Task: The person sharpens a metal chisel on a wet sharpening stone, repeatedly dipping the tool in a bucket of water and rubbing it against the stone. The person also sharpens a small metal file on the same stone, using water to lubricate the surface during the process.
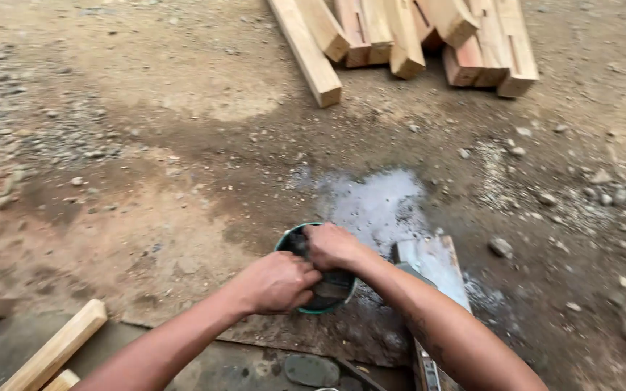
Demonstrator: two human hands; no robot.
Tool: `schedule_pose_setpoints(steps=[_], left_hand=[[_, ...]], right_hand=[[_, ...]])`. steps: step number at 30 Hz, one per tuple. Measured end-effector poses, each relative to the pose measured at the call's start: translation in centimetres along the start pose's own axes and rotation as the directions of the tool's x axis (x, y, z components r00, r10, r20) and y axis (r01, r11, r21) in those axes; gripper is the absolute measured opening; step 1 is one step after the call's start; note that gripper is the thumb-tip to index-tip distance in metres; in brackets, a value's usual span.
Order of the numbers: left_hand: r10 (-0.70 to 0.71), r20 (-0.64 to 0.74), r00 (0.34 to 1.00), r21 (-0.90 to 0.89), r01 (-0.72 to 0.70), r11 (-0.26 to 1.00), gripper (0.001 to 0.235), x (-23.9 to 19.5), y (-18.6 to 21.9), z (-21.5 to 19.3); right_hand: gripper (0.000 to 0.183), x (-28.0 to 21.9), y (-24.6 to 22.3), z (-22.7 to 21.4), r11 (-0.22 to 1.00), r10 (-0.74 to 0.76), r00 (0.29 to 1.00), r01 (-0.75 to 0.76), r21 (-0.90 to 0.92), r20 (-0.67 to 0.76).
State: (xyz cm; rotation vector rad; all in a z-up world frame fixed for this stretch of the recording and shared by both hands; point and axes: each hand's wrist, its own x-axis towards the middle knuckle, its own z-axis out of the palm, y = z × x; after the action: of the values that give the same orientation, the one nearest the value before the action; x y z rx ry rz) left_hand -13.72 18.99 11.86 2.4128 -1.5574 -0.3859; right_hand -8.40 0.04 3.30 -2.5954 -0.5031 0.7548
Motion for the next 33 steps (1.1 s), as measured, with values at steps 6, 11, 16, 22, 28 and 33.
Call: schedule_pose_setpoints(steps=[6, 11, 16, 22, 28, 33], left_hand=[[0.242, -0.192, 0.951, 0.076, -0.232, 0.970, 0.040, 5.2, 5.0, -2.9], [0.502, -0.292, 0.814, 0.344, -0.400, 0.849, 0.050, 15.4, 10.2, 3.7], [0.725, -0.011, 0.689, 0.393, -0.664, 0.637, 0.040, 23.3, 13.8, 13.8], [0.725, 0.269, 0.634, 0.364, -0.764, 0.533, 0.036, 23.1, 14.1, 20.1], [0.523, -0.067, 0.850, 0.187, -0.504, 0.843, 0.091, 23.4, 10.9, 16.7], [0.443, 0.157, 0.883, 0.029, -0.453, 0.891, 0.065, 25.2, 8.5, 18.5]], right_hand=[[0.022, -16.2, 1.8, -8.6, 0.883, 0.333, 0.849, -0.129, 0.451, -0.409], [0.016, -24.3, 15.5, 0.3, 0.466, 0.713, 0.623, -0.077, 0.881, -0.322], [0.014, -30.9, 17.7, 6.7, 0.012, 0.900, 0.436, 0.024, 1.000, -0.021], [0.021, -34.9, 14.8, 12.8, 0.161, 0.951, 0.277, -0.061, 0.985, -0.138], [0.081, -34.1, 7.9, 11.1, 0.176, 0.939, 0.342, -0.430, 0.885, -0.020], [0.084, -32.8, 6.8, 11.6, 0.315, 0.900, 0.432, -0.555, 0.769, -0.057]])
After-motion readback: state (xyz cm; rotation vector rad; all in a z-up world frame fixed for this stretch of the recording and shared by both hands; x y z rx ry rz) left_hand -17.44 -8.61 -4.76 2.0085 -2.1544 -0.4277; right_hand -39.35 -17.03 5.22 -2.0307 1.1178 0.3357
